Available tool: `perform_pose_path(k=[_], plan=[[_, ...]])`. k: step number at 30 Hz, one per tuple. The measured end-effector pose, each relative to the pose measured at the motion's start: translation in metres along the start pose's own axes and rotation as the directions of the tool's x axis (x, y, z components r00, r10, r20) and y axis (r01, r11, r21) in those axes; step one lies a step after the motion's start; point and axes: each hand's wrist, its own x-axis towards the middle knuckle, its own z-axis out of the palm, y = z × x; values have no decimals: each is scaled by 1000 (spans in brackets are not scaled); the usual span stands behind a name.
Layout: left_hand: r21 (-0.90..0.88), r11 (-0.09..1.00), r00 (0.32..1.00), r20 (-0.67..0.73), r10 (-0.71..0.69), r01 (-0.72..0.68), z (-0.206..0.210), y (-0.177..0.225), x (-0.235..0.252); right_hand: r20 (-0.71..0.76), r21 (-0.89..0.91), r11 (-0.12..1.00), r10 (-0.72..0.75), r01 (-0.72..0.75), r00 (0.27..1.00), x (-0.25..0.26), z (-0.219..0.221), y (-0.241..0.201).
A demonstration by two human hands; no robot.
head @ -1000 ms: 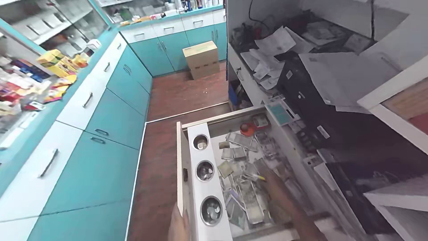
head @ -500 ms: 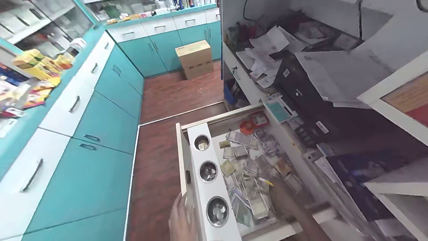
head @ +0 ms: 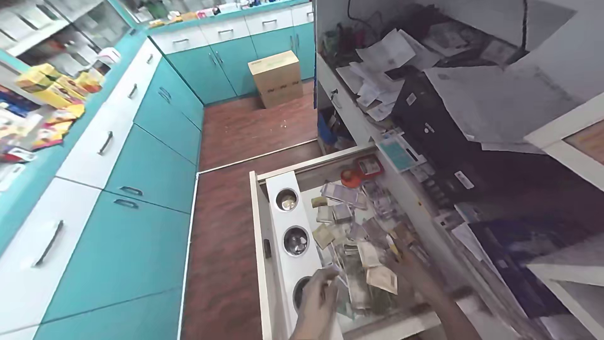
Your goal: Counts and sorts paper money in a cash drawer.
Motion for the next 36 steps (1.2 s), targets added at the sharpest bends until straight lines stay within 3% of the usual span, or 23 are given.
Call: perform_pose_path(k=[3, 6, 8, 13, 16, 19, 21, 23, 24, 25, 27, 29, 34, 36], plan=[[-380, 883, 956, 207, -210, 276, 11, 3, 16, 158, 277, 960, -13, -32, 987, -15, 20, -9], [-527, 760, 918, 312, -243, 381, 17, 6, 27, 328, 390, 917, -49, -87, 944, -19, 45, -5], [-500, 768, 912, 302, -277, 399, 16, 6, 29, 373, 433, 893, -49, -127, 926, -20, 58, 0], [-519, 751, 895, 64, -441, 408, 10, 2, 27, 404, 352, 928, -32, -123, 914, -32, 69, -3], [-680, 570, 845, 141, -515, 461, 7, 12, 19, 441, 327, 945, -138, -16, 887, -30, 78, -7], [-773, 442, 798, 133, -588, 455, 12, 23, 18, 490, 148, 975, -217, 165, 845, -5, 65, -16], [-860, 396, 841, 69, -537, 323, 8, 21, 19, 391, -132, 978, -99, 162, 915, 6, 37, -63], [-899, 368, 873, 31, -486, 236, -3, 17, 21, 309, -502, 861, 95, 78, 946, 19, 17, -118], [-906, 357, 870, 26, -493, 229, -9, 15, 21, 255, -629, 755, -25, 185, 967, 37, 24, -98], [-905, 351, 860, 30, -510, 240, -13, 13, 20, 141, -679, 643, -359, 354, 923, 71, 41, -46], [-886, 378, 853, 37, -521, 269, -19, 9, 13, 270, -721, 596, -228, 353, 936, 113, 49, -27], [-876, 400, 861, 31, -508, 268, -21, 4, 5, 286, -748, 581, -156, 322, 945, 128, 51, -26], [-881, 397, 861, 22, -509, 258, -18, -3, -8, 302, -668, 632, -252, 393, 919, 93, 30, -39], [-867, 400, 858, 58, -510, 296, -14, 3, -11, 226, -622, 623, -437, 474, 870, 55, 33, -39]])
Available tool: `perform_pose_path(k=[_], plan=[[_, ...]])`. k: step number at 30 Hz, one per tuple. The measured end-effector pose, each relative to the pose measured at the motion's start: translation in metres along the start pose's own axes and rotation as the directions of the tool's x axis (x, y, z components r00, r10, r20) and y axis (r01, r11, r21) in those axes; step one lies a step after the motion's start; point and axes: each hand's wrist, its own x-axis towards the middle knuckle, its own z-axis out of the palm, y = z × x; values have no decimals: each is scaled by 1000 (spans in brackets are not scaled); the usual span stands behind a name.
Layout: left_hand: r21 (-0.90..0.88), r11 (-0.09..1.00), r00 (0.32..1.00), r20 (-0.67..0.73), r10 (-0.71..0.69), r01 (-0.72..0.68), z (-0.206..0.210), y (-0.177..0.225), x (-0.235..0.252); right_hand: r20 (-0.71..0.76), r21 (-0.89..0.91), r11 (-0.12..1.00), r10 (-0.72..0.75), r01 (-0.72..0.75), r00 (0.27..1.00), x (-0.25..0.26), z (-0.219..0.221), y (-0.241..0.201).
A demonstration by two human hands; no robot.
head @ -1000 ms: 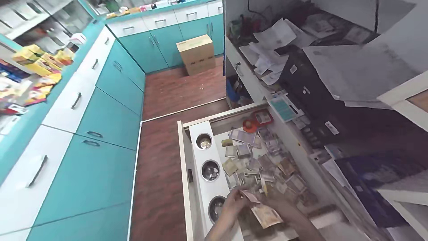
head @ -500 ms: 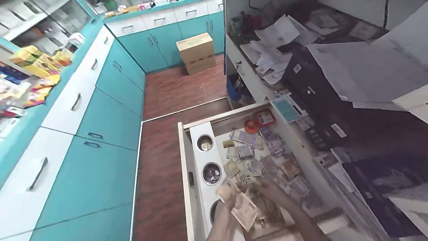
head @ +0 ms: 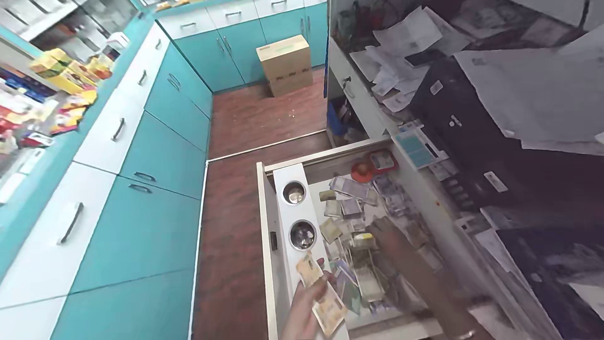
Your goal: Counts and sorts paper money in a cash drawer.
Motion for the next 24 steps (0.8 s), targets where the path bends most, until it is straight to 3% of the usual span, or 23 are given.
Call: perform_pose_path(k=[1, 2, 4, 6, 10, 14, 16, 17, 19, 20, 21, 22, 24], plan=[[20, 1000, 1000, 8, -20, 20, 3, -2, -2, -167, 14, 996, -80, 84, 983, -18, 6, -12], [48, 998, 999, 15, -43, 42, 5, -4, -5, -355, 2, 983, -171, 183, 919, -33, 16, -25], [73, 995, 998, 12, -69, 68, 10, -8, -10, -579, -100, 935, -333, 341, 744, -53, 38, -48], [-2, 997, 997, -7, -77, 77, 14, -11, -12, -593, -124, 866, -456, 484, 664, -65, 49, -69], [-165, 981, 986, -115, -119, 99, 15, -3, -12, -464, -118, 752, -619, 648, 634, -74, 59, -80], [-237, 966, 989, -77, -125, 104, 0, -2, -11, -400, -148, 623, -748, 768, 529, -67, 56, -82], [-307, 947, 990, -70, -123, 96, -2, 2, -11, -357, -73, 642, -732, 764, 581, -64, 53, -88], [-339, 937, 992, -62, -114, 87, -4, 4, -11, -313, 43, 691, -676, 721, 667, -64, 51, -94], [-386, 920, 994, -53, -99, 71, -7, 11, -13, -18, 351, 818, -480, 455, 877, -64, 35, -112], [-401, 914, 994, -55, -94, 64, -8, 13, -13, 159, 442, 851, -386, 284, 909, -61, 26, -119], [-409, 911, 994, -66, -90, 55, -10, 15, -13, 226, 490, 852, -327, 183, 918, -56, 21, -122], [-403, 914, 992, -95, -82, 37, -11, 17, -14, 191, 518, 839, -302, 166, 934, -54, 19, -124], [-380, 925, 989, -140, -52, -5, -10, 19, -16, -79, 468, 824, -322, 320, 943, -52, 15, -126]])
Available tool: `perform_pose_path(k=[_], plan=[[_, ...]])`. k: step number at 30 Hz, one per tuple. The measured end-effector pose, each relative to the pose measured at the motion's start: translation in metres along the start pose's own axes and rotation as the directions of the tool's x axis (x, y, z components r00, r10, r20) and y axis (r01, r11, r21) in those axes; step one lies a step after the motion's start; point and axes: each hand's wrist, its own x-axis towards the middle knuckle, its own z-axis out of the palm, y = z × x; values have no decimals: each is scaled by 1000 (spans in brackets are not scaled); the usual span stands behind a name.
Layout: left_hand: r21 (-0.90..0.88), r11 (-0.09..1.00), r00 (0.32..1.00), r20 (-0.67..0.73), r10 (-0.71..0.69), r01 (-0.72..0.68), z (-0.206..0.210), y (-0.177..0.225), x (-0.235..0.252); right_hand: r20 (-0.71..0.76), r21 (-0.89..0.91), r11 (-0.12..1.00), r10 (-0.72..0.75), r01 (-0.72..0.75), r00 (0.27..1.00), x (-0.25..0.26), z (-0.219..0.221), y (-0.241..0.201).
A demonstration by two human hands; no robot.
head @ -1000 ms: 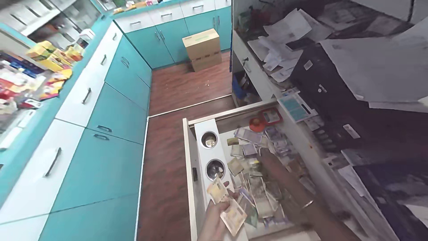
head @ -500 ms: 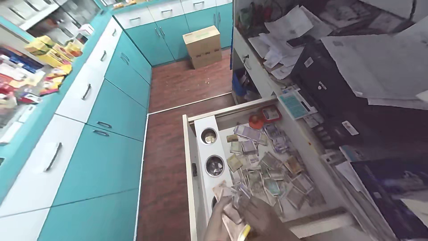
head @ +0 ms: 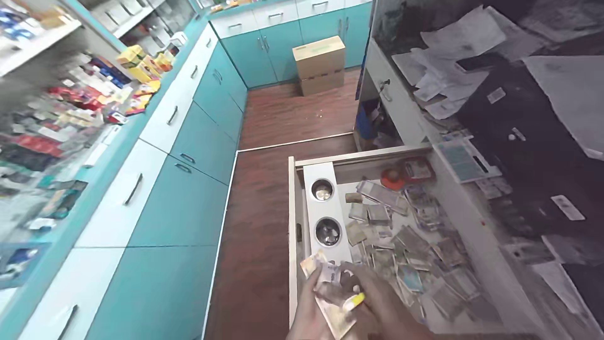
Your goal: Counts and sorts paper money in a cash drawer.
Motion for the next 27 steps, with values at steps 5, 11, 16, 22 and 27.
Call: perform_pose_path(k=[5, 11, 16, 22, 27], plan=[[44, 999, 996, 94, -6, 1, -2, -2, -7, -255, -414, 810, -541, 415, 802, 1, 17, 30], [26, 996, 984, 155, -85, 82, -10, 1, 1, 121, -307, 796, -511, 522, 851, -16, 33, 33], [51, 998, 997, -64, 31, -28, -11, 2, 5, 265, 28, 949, -310, 314, 913, -6, 13, 47], [50, 994, 989, -113, 100, -95, -15, 12, 5, -44, -288, 733, 633, -616, 773, 85, -18, 129], [80, 996, 997, -62, 41, -36, -5, 0, 4, -11, -296, 598, 777, -744, 629, 113, 3, 139]])
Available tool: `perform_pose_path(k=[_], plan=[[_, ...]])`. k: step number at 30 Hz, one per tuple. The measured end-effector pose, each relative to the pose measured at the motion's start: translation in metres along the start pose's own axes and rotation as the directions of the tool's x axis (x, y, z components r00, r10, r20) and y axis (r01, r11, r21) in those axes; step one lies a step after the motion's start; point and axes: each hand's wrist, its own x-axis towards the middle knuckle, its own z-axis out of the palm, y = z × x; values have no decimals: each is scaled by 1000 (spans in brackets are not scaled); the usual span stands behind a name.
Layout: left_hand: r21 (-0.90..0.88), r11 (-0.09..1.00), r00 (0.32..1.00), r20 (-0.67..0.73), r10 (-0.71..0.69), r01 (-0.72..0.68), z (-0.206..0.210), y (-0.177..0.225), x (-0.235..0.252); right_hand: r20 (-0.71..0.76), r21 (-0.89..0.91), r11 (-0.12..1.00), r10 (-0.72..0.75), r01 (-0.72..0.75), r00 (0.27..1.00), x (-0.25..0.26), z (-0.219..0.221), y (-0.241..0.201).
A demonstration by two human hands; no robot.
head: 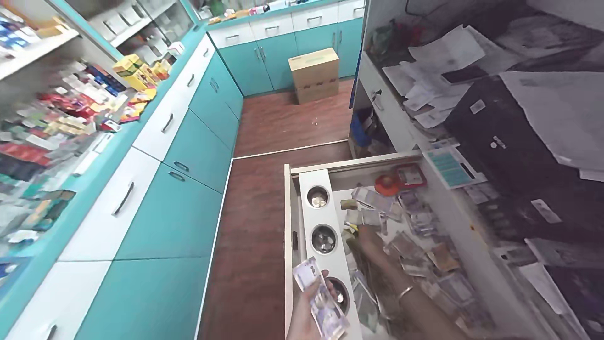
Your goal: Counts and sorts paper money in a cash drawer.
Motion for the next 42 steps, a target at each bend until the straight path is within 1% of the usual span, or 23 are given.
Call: perform_pose_path(k=[2, 3, 5, 6, 9, 12, 15, 17, 19, 20, 21, 23, 24, 26, 27, 28, 30, 32, 33, 36, 40, 41, 42], plan=[[7, 1000, 1000, 26, -6, 6, 3, 0, -2, 14, 92, 995, -40, 38, 999, 3, 2, 5], [15, 1000, 999, 33, -6, 6, 3, 0, -1, -1, 159, 983, -91, 90, 996, 4, 2, 11], [26, 1000, 999, 36, -12, 11, 2, 0, 1, -83, 310, 925, -203, 219, 976, 1, 0, 25], [33, 999, 999, 42, -21, 19, 1, -1, 2, -123, 370, 893, -228, 258, 966, -7, -4, 28], [45, 996, 993, 91, -78, 74, 2, -7, 7, -226, 497, 814, -213, 300, 951, -41, -15, 30], [35, 990, 976, 169, -139, 135, 5, -14, 12, -342, 529, 746, -250, 405, 906, -74, -10, 33], [73, 985, 977, 136, -166, 157, 17, -16, 10, -427, 451, 735, -320, 506, 845, -114, -7, 30], [93, 983, 981, 99, -168, 159, 25, -15, 6, -485, 388, 693, -408, 608, 774, -135, 0, 30], [74, 982, 969, 165, -185, 175, 26, -15, 5, -551, 284, 590, -545, 756, 632, -144, 8, 34], [49, 980, 956, 213, -200, 194, 25, -16, 5, -549, 242, 548, -604, 801, 578, -148, 11, 36], [32, 976, 947, 236, -217, 215, 26, -16, 4, -534, 223, 514, -647, 829, 545, -152, 11, 37], [16, 967, 944, 213, -252, 255, 27, -14, 2, -537, 175, 464, -695, 868, 479, -159, 15, 41], [14, 962, 945, 184, -270, 272, 28, -13, 2, -567, 123, 433, -708, 893, 421, -162, 18, 44], [30, 960, 946, 162, -280, 279, 25, -12, 4, -640, -68, 384, -725, 921, 255, -161, 23, 46], [45, 963, 946, 178, -271, 267, 24, -12, 4, -672, -149, 380, -716, 913, 189, -160, 25, 48], [55, 965, 939, 220, -264, 258, 21, -14, 3, -692, -193, 401, -703, 895, 166, -159, 25, 49], [65, 969, 910, 334, -247, 239, 13, -20, 5, -713, -213, 448, -679, 869, 176, -158, 24, 49], [53, 971, 879, 416, -235, 235, 10, -23, 3, -664, -228, 429, -725, 874, 183, -156, 25, 48], [45, 973, 883, 411, -226, 228, 11, -22, 0, -610, -213, 395, -768, 893, 194, -156, 28, 48], [99, 972, 936, 266, -232, 213, 16, -14, -6, -405, -108, 305, -883, 946, 238, -160, 31, 49], [207, 946, 923, 247, -296, 249, 0, -9, 7, -193, -2, 225, -956, 974, 220, -155, 25, 52], [209, 948, 932, 223, -286, 241, -1, -9, 9, -128, 52, 212, -968, 976, 217, -151, 21, 52], [210, 952, 944, 199, -263, 221, 0, -10, 10, -107, 110, 210, -969, 972, 221, -146, 15, 50]])
